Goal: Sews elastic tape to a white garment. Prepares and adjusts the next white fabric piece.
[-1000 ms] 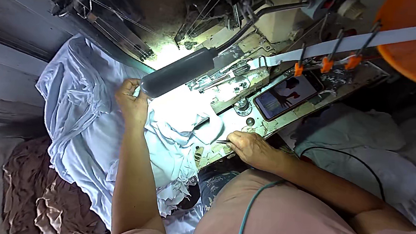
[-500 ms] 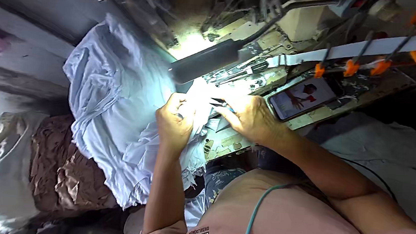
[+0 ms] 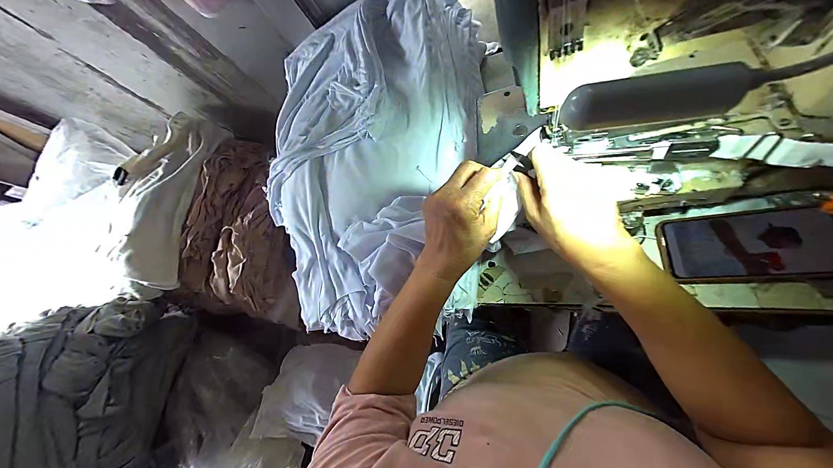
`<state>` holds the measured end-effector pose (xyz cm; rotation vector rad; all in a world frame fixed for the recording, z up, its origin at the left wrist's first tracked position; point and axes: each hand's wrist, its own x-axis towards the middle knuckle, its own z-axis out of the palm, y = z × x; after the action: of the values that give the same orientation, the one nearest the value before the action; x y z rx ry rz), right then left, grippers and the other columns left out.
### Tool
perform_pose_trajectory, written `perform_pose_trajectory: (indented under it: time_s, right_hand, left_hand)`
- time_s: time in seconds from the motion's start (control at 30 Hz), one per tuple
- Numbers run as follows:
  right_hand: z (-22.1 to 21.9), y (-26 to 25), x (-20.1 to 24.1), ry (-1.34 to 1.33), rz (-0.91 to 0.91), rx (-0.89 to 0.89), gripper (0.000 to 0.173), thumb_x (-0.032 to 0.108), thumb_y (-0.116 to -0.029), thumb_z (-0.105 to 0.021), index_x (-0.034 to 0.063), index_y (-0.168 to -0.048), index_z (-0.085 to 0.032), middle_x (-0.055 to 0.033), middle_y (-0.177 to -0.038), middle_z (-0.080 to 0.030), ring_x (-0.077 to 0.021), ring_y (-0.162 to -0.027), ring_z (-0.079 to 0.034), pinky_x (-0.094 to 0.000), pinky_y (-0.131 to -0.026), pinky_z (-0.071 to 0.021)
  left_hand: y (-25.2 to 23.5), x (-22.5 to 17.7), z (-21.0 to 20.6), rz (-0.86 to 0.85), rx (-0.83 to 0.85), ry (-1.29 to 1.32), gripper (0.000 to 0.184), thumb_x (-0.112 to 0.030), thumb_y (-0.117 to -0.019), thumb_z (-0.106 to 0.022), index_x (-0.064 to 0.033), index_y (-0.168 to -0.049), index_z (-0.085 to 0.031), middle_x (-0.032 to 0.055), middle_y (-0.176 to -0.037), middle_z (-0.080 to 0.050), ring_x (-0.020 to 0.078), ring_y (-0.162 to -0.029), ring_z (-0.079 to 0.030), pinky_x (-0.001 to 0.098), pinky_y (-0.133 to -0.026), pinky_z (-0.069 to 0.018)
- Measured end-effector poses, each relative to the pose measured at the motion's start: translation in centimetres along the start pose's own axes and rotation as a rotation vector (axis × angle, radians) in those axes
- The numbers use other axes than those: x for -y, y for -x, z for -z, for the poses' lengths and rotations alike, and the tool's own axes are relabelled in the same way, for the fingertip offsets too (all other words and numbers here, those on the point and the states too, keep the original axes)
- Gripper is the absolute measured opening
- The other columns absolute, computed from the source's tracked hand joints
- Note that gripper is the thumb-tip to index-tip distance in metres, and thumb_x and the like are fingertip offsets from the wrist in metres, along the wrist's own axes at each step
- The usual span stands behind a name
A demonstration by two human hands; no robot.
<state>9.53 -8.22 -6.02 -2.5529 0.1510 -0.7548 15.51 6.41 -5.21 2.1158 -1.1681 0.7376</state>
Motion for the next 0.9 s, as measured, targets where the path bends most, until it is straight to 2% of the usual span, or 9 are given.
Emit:
perform_pose_trajectory:
  time_s: [0.07, 0.2, 0.43, 0.53, 0.6, 0.7, 0.8, 0.83, 0.9]
  right_hand:
    - [-0.3, -0.4, 0.3, -0.012, -0.049, 0.056, 0.027, 0.023, -0.1037, -0.052, -0.0025, -0.105, -0.063, -0.0224, -0.086, -0.067, -0.0441, -0.078, -0.070, -0.0575, -0.060, -0.0500]
    - [-0.9, -0.2, 0.6, 0.033, -0.019, -0.013, 0.025, 0.019, -0.1027, -0.052, -0.0028, -0.104, -0.064, -0.0227, -0.084, -0.065, -0.0432, -0.071, -0.068, -0.0534, -0.054, -0.0493]
    - [-1.4, -0.3, 0.1, -0.004, 0.040, -0.056, 0.022, 0.011, -0.0971, -0.056, 0.0037, -0.110, -0.072, -0.0207, -0.100, -0.069, -0.0393, -0.082, -0.069, -0.0505, -0.058, -0.0515]
    - [-2.0, 1.2, -0.8, -0.110, 0.135, -0.222, 0.025, 0.019, -0.1010, -0.055, 0.0031, -0.099, -0.074, -0.0161, -0.081, -0.068, -0.0340, -0.075, -0.069, -0.0459, -0.057, -0.0505]
    - [-2.0, 4.2, -1.9, -0.203, 0.188, -0.303, 0.025, 0.020, -0.1001, -0.061, 0.0018, -0.090, -0.074, -0.0108, -0.072, -0.067, -0.0252, -0.066, -0.067, -0.0388, -0.055, -0.0515]
    - [-1.4, 9.4, -4.3, -0.188, 0.148, -0.153, 0.015, 0.011, -0.0978, -0.062, 0.0018, -0.089, -0.071, -0.0102, -0.074, -0.061, -0.0239, -0.063, -0.063, -0.0349, -0.052, -0.0503]
    - [-2.2, 12.4, -6.5, -0.107, 0.131, -0.027, 0.013, -0.002, -0.0906, -0.063, 0.0020, -0.093, -0.075, -0.0140, -0.080, -0.064, -0.0305, -0.071, -0.065, -0.0404, -0.058, -0.0524]
    - [-2.5, 12.8, -7.0, -0.081, 0.149, -0.012, 0.015, -0.003, -0.0902, -0.062, 0.0021, -0.094, -0.076, -0.0147, -0.084, -0.066, -0.0319, -0.075, -0.066, -0.0420, -0.061, -0.0523]
    - [-3.0, 13.1, -7.7, -0.047, 0.191, 0.012, 0.017, -0.005, -0.0904, -0.061, 0.0015, -0.095, -0.076, -0.0160, -0.090, -0.069, -0.0336, -0.083, -0.067, -0.0447, -0.068, -0.0531]
  left_hand:
    - [0.2, -0.1, 0.1, -0.021, 0.007, -0.006, 0.016, 0.002, -0.0866, -0.066, 0.0025, -0.099, -0.076, 0.0155, -0.094, -0.072, 0.0214, -0.082, -0.071, 0.0315, -0.067, -0.0576]
    - [0.6, 0.1, 0.4, -0.041, 0.054, -0.028, 0.016, 0.001, -0.0890, -0.066, 0.0021, -0.101, -0.076, 0.0155, -0.096, -0.072, 0.0220, -0.082, -0.071, 0.0326, -0.067, -0.0575]
    - [0.4, 0.4, 0.2, -0.110, 0.071, 0.077, 0.014, -0.001, -0.0926, -0.065, 0.0035, -0.099, -0.076, 0.0172, -0.097, -0.073, 0.0201, -0.089, -0.071, 0.0295, -0.080, -0.0573]
    - [0.4, 2.3, 1.7, -0.115, 0.046, 0.060, 0.015, -0.004, -0.0940, -0.065, 0.0070, -0.099, -0.073, 0.0202, -0.099, -0.073, 0.0228, -0.093, -0.072, 0.0340, -0.084, -0.0582]
    - [0.6, 5.8, 4.3, 0.003, -0.007, 0.067, 0.021, -0.009, -0.0982, -0.065, 0.0098, -0.106, -0.069, 0.0182, -0.101, -0.072, 0.0152, -0.089, -0.070, 0.0300, -0.080, -0.0577]
    - [1.7, 9.8, 7.8, 0.363, -0.028, 0.061, 0.032, -0.017, -0.1053, -0.056, 0.0104, -0.123, -0.057, 0.0143, -0.116, -0.065, 0.0072, -0.097, -0.064, 0.0255, -0.087, -0.0549]
    - [2.9, 7.8, 8.8, 0.579, 0.281, -0.026, 0.063, -0.019, -0.1032, -0.056, 0.0095, -0.153, -0.032, 0.0330, -0.155, -0.038, 0.0412, -0.133, -0.053, 0.0515, -0.105, -0.0480]
    - [3.9, 7.4, 8.4, 0.537, 0.387, -0.022, 0.077, -0.024, -0.0980, -0.064, 0.0088, -0.156, -0.025, 0.0349, -0.159, -0.030, 0.0469, -0.137, -0.047, 0.0567, -0.106, -0.0456]
    - [5.7, 6.6, 7.0, 0.427, 0.516, -0.052, 0.101, -0.044, -0.0843, -0.076, 0.0077, -0.156, -0.028, 0.0341, -0.159, -0.032, 0.0480, -0.138, -0.045, 0.0593, -0.108, -0.0429]
